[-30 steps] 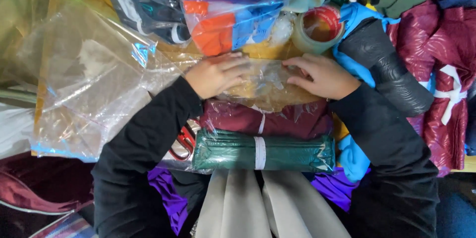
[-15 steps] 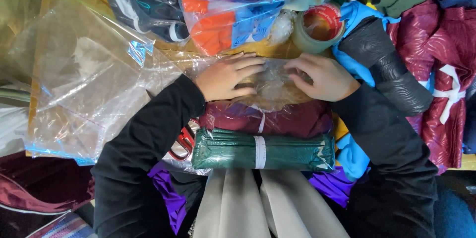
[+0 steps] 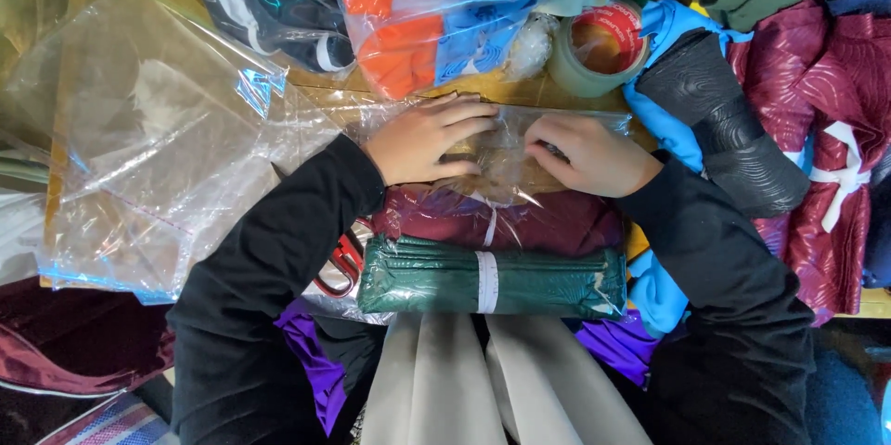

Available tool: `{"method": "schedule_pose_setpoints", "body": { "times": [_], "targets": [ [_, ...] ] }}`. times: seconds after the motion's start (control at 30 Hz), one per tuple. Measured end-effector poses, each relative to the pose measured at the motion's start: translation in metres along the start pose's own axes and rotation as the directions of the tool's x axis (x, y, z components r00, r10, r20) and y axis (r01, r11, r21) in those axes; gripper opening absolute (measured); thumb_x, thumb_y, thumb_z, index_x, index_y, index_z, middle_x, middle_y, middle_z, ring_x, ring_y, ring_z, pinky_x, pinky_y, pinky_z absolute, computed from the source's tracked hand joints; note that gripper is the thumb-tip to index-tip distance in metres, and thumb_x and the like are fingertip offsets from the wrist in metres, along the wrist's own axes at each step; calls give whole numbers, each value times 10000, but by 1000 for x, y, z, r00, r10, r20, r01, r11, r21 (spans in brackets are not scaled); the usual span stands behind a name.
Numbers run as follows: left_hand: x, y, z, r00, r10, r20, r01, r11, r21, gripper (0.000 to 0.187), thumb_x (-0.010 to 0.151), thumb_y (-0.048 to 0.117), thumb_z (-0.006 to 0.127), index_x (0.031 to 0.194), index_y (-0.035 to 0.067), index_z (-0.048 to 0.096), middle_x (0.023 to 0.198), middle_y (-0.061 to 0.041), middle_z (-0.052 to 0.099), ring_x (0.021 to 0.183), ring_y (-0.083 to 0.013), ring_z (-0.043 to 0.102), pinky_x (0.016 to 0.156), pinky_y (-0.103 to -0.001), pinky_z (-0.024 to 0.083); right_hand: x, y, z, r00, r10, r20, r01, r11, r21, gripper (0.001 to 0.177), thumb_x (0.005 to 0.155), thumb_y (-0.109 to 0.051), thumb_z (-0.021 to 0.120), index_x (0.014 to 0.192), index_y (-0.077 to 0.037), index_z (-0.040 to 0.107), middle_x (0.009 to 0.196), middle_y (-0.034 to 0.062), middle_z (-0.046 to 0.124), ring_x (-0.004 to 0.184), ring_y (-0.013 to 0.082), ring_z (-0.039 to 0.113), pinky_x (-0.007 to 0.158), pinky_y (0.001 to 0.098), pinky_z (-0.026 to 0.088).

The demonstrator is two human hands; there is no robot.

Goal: The person is folding various colored fabrics, placing them into clear plastic bags, and sealing the bags using adhesive tape.

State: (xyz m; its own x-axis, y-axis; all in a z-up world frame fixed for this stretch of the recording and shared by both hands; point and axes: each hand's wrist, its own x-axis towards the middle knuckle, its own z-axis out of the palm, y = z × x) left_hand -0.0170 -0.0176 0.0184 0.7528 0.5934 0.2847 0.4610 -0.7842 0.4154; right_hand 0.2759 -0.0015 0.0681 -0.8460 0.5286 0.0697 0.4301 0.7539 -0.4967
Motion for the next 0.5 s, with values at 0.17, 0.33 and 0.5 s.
{"method": "schedule_pose_setpoints", "body": {
  "times": [0.17,0.33,0.5],
  "targets": [
    [-1,-3,4,1000,6,-18,-6,1000,-3,597,984,514,649,1379,71,590,1471,-109,562,1371,-379,518,1150,-539,427,6,-14,-8,999,32,10,-33,999,30,154,1042,-204,597,1110,-72,639,954,108,678,906,351,693,750,439,581],
    [-1,-3,2,999,17,-29,-17,1000,-8,592,996,504,636,1383,59,586,1463,-128,564,1374,-394,511,1141,-555,430,-1,0,-5,998,46,36,-48,998,45,157,1026,-108,562,1148,-63,651,979,139,689,920,380,688,759,461,583],
    [0,-2,0,1000,22,-3,-22,999,42,581,1029,525,565,1385,66,577,1479,-136,545,1402,-370,490,1179,-519,383,-7,11,-2,997,50,63,-49,998,-29,240,1023,-241,636,1187,-67,636,996,124,617,942,398,659,818,496,565]
  ]
}}
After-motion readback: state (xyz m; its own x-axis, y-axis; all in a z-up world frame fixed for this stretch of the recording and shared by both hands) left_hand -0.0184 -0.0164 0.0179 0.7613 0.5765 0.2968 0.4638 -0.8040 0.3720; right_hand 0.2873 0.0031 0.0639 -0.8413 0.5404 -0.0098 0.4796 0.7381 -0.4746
